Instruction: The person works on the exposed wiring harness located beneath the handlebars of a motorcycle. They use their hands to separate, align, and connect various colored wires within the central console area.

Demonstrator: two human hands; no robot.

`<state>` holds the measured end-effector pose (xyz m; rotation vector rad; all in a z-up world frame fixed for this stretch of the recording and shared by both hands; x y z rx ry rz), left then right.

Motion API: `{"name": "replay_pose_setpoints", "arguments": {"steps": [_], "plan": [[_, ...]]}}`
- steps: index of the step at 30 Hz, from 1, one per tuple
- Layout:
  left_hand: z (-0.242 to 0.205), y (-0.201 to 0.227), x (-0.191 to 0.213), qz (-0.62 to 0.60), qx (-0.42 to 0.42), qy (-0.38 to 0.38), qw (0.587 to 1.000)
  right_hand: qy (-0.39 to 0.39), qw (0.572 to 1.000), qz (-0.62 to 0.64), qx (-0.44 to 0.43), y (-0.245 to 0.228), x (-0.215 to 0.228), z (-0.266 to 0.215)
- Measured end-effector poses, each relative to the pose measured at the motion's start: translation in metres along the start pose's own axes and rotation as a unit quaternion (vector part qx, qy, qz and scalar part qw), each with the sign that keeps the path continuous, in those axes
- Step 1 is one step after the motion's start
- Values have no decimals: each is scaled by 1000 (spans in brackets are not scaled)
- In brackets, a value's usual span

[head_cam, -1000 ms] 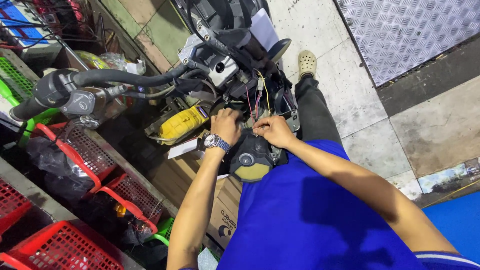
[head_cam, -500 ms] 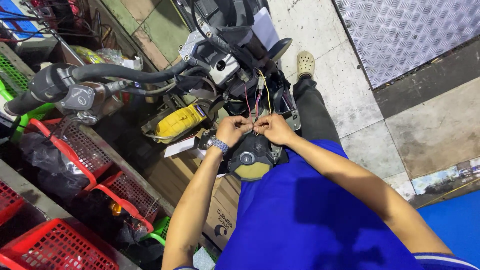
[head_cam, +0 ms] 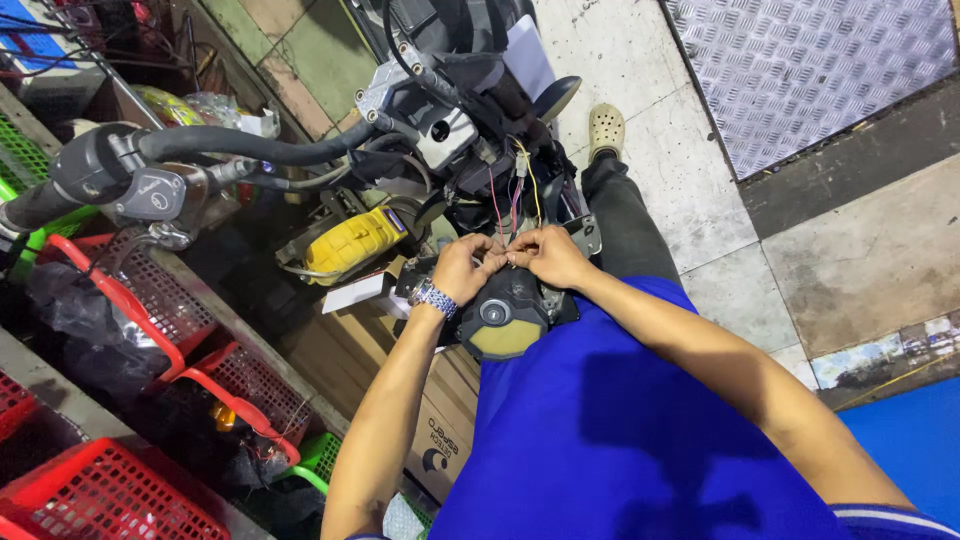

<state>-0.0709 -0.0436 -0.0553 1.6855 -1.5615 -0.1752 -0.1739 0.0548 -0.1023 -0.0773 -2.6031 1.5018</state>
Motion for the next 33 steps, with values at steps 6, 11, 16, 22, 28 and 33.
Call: {"name": "replay_pose_setpoints", "arguments": {"steps": [6, 11, 16, 22, 28, 33], "plan": [[0, 0, -3, 71, -65, 20, 995, -8, 1000, -22, 7, 4, -2, 4], [-2, 1, -2, 89, -59, 27, 994, -12, 1000, -6, 1, -2, -4, 2], [3, -16, -10, 116, -33, 28, 992, -19, 1000, -3, 22, -1, -7, 3], [10, -39, -18, 136, 55, -9, 989, -22, 999, 13, 36, -8, -6, 1], [-8, -4, 1, 51, 63, -7, 997, -21, 999, 14, 36, -2, -5, 0], [-10, -2, 5, 21, -46, 46, 998, -27, 999, 2, 39, -4, -7, 1]]}}
Point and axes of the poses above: each hand's wrist, its own z-axis towards the middle knuckle, its own x-axis out of the back of the hand, y = z × x, the point moved 10 cm from there along z, towards the middle knuckle, and after that the axes turned 9 degrees about x, right-handed, at the moved point
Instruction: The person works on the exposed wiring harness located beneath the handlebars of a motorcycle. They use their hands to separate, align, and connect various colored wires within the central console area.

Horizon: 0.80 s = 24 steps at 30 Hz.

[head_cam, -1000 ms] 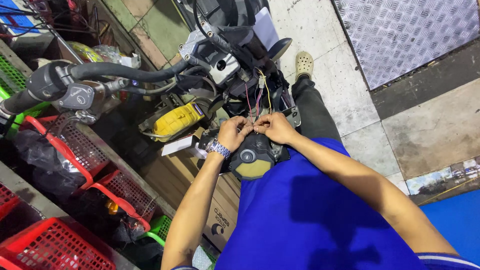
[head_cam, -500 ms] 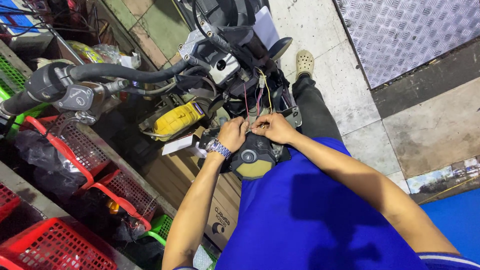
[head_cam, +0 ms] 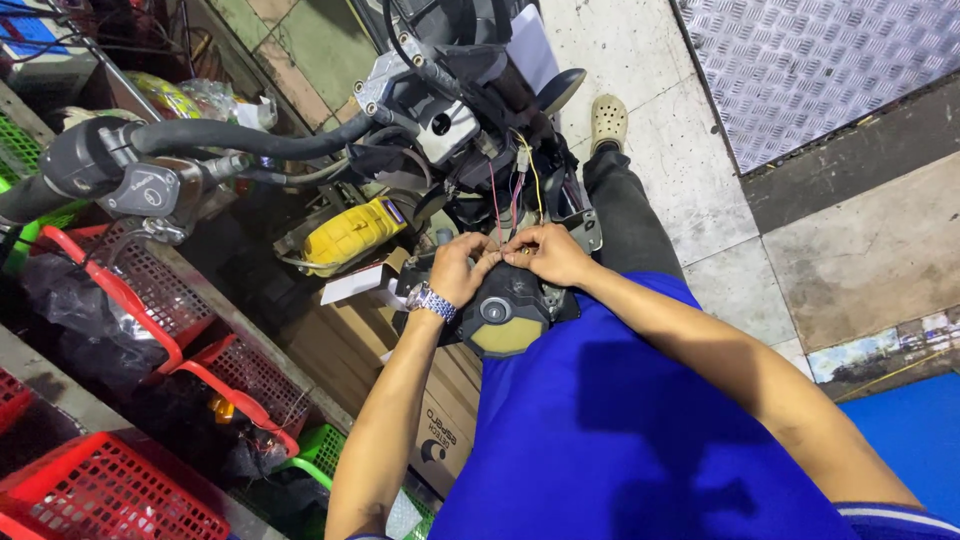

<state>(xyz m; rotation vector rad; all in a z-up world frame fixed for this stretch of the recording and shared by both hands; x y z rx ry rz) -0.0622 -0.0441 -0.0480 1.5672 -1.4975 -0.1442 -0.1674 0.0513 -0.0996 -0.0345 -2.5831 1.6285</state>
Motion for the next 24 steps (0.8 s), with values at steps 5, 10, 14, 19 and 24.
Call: {"name": "replay_pose_setpoints", "arguments": {"steps": [5, 10, 14, 19, 24], "plan": [[-6, 18, 3, 73, -61, 11, 995, -3, 1000, 2, 4, 6, -3, -1], [-7, 35, 3, 162, -114, -7, 980, -6, 1000, 7, -4, 11, -5, -2], [-8, 38, -2, 207, -146, -16, 967, 1, 999, 19, -27, 6, -1, -7], [-5, 32, -11, 197, -166, -28, 966, 7, 999, 32, -25, 9, -3, -9], [-4, 19, -20, 119, -153, -30, 981, 8, 1000, 22, -12, 9, -4, -13]]}}
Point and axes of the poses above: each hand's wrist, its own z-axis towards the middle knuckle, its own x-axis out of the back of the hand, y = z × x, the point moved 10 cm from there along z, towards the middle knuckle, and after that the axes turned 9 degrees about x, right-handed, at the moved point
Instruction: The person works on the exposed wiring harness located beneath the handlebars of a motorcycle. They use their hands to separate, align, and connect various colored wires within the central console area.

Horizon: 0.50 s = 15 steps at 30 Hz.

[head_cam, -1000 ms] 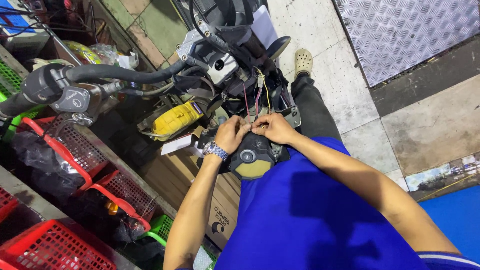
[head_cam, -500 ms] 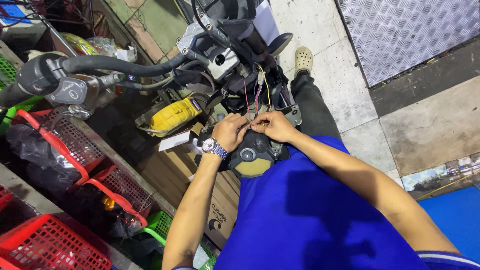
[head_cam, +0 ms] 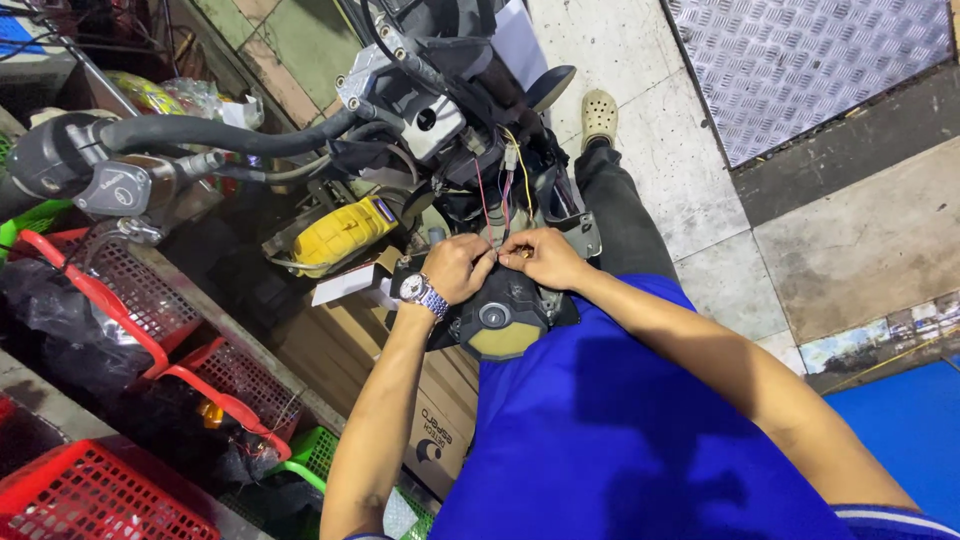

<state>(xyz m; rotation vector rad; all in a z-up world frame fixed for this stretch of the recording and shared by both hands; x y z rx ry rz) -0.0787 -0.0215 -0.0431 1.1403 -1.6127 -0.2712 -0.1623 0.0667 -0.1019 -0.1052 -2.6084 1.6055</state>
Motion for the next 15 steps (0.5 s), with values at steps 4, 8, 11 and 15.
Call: {"name": "replay_pose_setpoints", "arguments": {"steps": [4, 8, 11, 15], "plan": [[-5, -18, -17, -31, 61, 1, 998, -1, 1000, 4, 13, -4, 0, -7], [-6, -17, -20, -83, 105, 4, 991, -3, 1000, 9, 15, -4, -1, -12], [-6, -12, -14, -93, 128, 26, 987, -3, 1000, 13, 10, -9, 3, -17], [0, 3, 0, -159, 158, 85, 971, 6, 1000, 13, 18, -10, 10, -23]]}}
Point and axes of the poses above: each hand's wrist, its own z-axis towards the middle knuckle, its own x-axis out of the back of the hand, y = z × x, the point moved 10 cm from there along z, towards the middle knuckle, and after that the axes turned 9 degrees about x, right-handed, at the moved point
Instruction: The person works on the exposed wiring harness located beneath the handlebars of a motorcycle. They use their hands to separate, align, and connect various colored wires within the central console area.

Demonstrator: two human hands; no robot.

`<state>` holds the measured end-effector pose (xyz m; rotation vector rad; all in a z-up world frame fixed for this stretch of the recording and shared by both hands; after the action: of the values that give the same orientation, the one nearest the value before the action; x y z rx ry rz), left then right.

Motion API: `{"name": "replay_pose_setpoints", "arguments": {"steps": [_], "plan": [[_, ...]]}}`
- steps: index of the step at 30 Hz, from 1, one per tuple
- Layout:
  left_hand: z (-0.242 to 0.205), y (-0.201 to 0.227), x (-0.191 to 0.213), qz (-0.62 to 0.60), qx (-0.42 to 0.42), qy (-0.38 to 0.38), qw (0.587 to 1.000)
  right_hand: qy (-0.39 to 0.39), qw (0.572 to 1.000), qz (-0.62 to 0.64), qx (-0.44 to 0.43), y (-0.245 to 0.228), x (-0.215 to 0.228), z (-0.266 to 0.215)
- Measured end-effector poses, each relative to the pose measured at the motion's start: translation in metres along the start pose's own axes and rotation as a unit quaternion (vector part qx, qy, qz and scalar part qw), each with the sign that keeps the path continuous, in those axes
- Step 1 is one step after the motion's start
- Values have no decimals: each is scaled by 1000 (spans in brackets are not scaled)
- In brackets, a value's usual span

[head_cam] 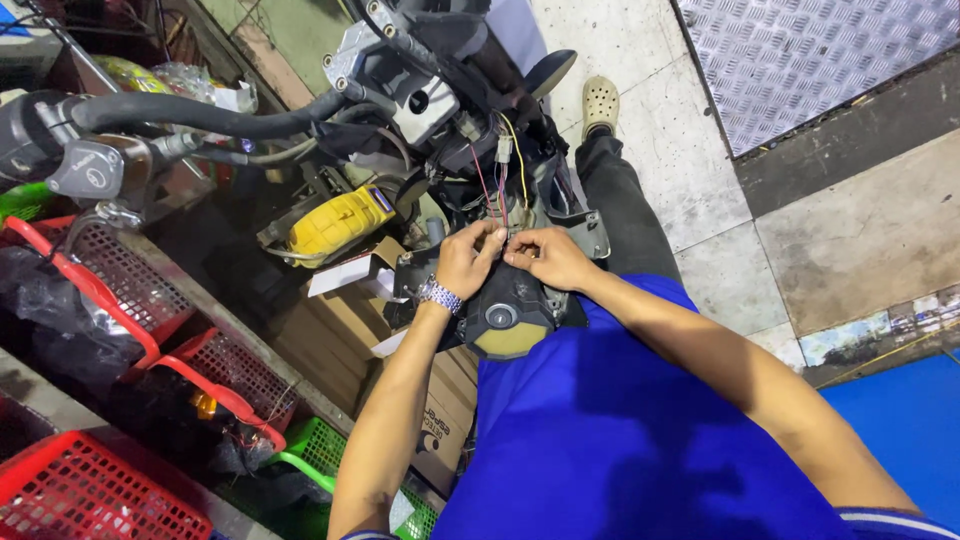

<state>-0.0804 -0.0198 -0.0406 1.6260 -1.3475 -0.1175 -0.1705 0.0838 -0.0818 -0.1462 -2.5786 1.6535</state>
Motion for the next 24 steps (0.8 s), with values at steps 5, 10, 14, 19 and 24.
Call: {"name": "replay_pose_setpoints", "arguments": {"steps": [5, 10, 14, 19, 24], "plan": [[1, -40, -16, -145, 95, 7, 985, -2, 1000, 24, -8, 21, 0, -14], [-14, -11, 10, -144, 61, 44, 987, -2, 1000, 15, 0, 19, -1, -19], [-29, 10, 25, -133, 16, 81, 988, -6, 999, -8, -38, 33, -6, -22], [-42, -4, 1, -121, -55, 72, 988, -5, 995, -73, -64, 25, 3, -16], [-41, -41, 8, -69, 117, 112, 984, -10, 990, -130, -45, 36, -1, -3]]}}
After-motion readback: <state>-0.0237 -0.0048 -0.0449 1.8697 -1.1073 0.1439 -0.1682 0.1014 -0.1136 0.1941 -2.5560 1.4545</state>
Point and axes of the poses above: each hand's wrist, its own z-axis towards the middle knuckle, its own x-axis out of the back of the hand, y = z × x, the point moved 10 cm from there along z, towards the middle knuckle, and after that the axes turned 9 degrees about x, right-handed, at the moved point
